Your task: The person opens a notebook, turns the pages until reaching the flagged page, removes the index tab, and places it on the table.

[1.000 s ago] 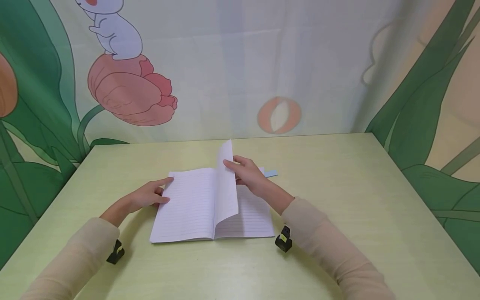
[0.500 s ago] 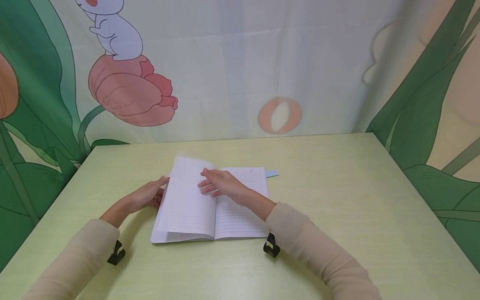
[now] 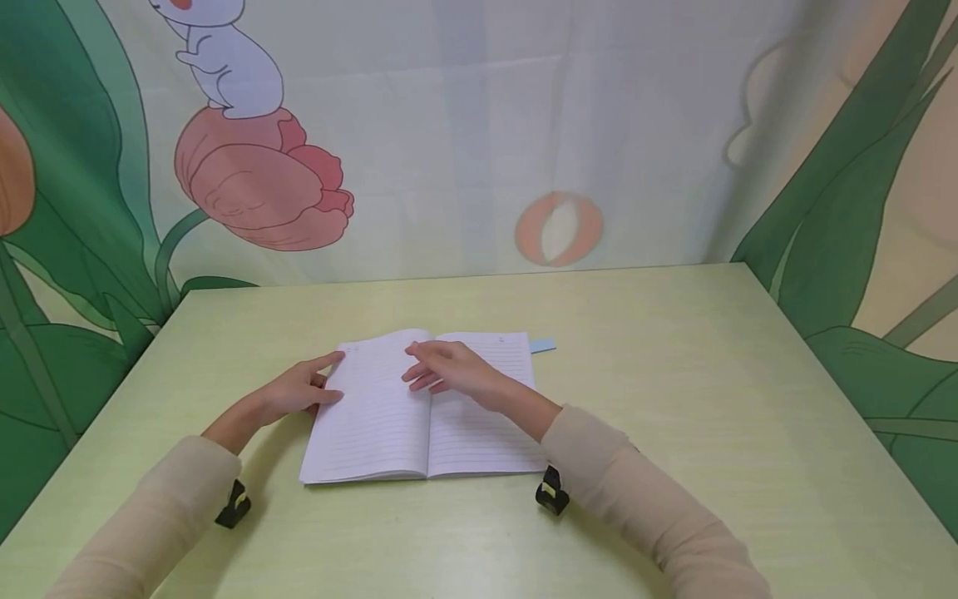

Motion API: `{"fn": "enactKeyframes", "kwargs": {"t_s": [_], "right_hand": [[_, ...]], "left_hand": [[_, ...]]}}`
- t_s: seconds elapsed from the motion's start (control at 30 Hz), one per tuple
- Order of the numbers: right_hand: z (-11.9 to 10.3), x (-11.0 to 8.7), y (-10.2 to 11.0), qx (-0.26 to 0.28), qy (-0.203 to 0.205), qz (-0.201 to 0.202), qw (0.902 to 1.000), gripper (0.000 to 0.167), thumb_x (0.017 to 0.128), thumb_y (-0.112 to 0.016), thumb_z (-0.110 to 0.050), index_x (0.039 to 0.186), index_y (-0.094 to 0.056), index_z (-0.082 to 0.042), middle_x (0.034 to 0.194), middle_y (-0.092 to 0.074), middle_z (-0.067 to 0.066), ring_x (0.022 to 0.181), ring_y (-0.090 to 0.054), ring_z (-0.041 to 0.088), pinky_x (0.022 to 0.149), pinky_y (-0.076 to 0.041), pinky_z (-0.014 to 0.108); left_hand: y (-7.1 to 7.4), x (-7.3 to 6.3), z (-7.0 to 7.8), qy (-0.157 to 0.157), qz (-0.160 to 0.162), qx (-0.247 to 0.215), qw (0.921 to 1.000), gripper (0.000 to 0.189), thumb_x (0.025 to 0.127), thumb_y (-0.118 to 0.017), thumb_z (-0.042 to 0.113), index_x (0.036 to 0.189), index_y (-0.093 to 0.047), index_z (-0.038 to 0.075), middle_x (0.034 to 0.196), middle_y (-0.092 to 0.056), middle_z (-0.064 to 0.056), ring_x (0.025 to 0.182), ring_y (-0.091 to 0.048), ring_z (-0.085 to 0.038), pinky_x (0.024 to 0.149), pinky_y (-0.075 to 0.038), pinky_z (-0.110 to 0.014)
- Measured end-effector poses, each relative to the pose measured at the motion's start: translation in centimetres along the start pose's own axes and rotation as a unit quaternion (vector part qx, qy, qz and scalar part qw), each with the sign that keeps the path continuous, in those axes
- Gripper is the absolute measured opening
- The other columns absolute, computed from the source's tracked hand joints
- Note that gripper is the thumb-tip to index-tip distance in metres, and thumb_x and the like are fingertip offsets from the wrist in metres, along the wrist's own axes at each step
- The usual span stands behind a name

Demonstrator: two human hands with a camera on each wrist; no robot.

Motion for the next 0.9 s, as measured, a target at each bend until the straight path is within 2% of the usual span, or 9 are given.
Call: {"fn": "enactKeyframes", "kwargs": {"t_s": [0.2, 0.37, 0.43, 0.57, 0.63, 0.77, 0.9], "right_hand": [[0.3, -0.9, 2.6, -0.034, -0.001, 0.026, 0.9991, 0.049, 0.097, -0.042, -0.03, 0.131, -0.042, 0.004, 0.108, -0.062, 0.017, 0.099, -0.06, 0.025, 0.088, -0.042, 0.043], [0.9, -1.8, 5.2, -0.114, -0.008, 0.071, 0.991, 0.046, 0.095, -0.048, -0.027, 0.129, -0.045, 0.004, 0.107, -0.062, 0.016, 0.1, -0.059, 0.025, 0.086, -0.044, 0.042], [1.0, -2.2, 6.3, -0.18, -0.004, 0.092, 0.9793, 0.047, 0.093, -0.052, -0.028, 0.128, -0.048, 0.003, 0.109, -0.062, 0.015, 0.103, -0.057, 0.025, 0.087, -0.043, 0.042], [1.1, -2.9, 8.1, -0.303, 0.004, 0.123, 0.9448, 0.052, 0.088, -0.059, -0.032, 0.128, -0.049, 0.001, 0.117, -0.059, 0.013, 0.112, -0.051, 0.028, 0.093, -0.038, 0.043], [1.2, -3.2, 8.6, -0.343, 0.002, 0.128, 0.9308, 0.058, 0.086, -0.061, -0.034, 0.129, -0.047, 0.001, 0.122, -0.055, 0.015, 0.117, -0.046, 0.03, 0.096, -0.034, 0.045], [1.6, -3.4, 9.4, -0.381, -0.012, 0.122, 0.9163, 0.069, 0.082, -0.065, -0.036, 0.134, -0.041, 0.002, 0.131, -0.046, 0.019, 0.124, -0.037, 0.033, 0.101, -0.028, 0.046], [2.2, -3.5, 9.8, -0.423, -0.032, 0.097, 0.9005, 0.08, 0.08, -0.067, -0.038, 0.137, -0.032, 0.005, 0.138, -0.036, 0.023, 0.129, -0.027, 0.038, 0.103, -0.022, 0.049]], "left_hand": [[0.0, -0.1, 0.0, 0.007, 0.001, 0.0, 1.0, 0.073, 0.086, -0.06, 0.005, 0.145, -0.016, 0.001, 0.091, -0.053, -0.016, 0.072, -0.053, -0.018, 0.065, -0.043, -0.027], [-0.1, 0.0, 0.1, 0.002, -0.002, -0.001, 1.0, 0.074, 0.086, -0.061, 0.005, 0.144, -0.016, 0.0, 0.089, -0.053, -0.015, 0.071, -0.053, -0.018, 0.064, -0.043, -0.028], [-0.1, 0.0, 0.0, 0.003, -0.002, 0.0, 1.0, 0.074, 0.086, -0.061, 0.006, 0.144, -0.016, 0.001, 0.089, -0.052, -0.015, 0.071, -0.052, -0.018, 0.064, -0.042, -0.028], [0.0, 0.0, 0.0, 0.005, -0.002, 0.003, 1.0, 0.074, 0.086, -0.061, 0.006, 0.144, -0.016, 0.001, 0.089, -0.052, -0.015, 0.072, -0.052, -0.018, 0.065, -0.042, -0.028], [0.0, 0.1, 0.0, 0.006, -0.001, 0.003, 1.0, 0.074, 0.086, -0.061, 0.006, 0.144, -0.016, 0.001, 0.091, -0.052, -0.016, 0.073, -0.052, -0.019, 0.066, -0.042, -0.028], [0.0, 0.1, 0.0, 0.006, 0.001, 0.006, 1.0, 0.074, 0.086, -0.061, 0.006, 0.144, -0.016, 0.0, 0.094, -0.053, -0.017, 0.074, -0.053, -0.019, 0.067, -0.042, -0.028], [-0.1, 0.1, 0.1, 0.01, 0.001, 0.007, 0.9999, 0.074, 0.086, -0.061, 0.006, 0.144, -0.016, 0.001, 0.097, -0.053, -0.018, 0.075, -0.053, -0.019, 0.066, -0.043, -0.028]]}}
Point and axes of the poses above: each hand's wrist, its own x-axis towards the middle knuckle, its own y-axis out of the back of the hand, z = x × y, the point moved 8 cm from there along x, towards the middle knuckle
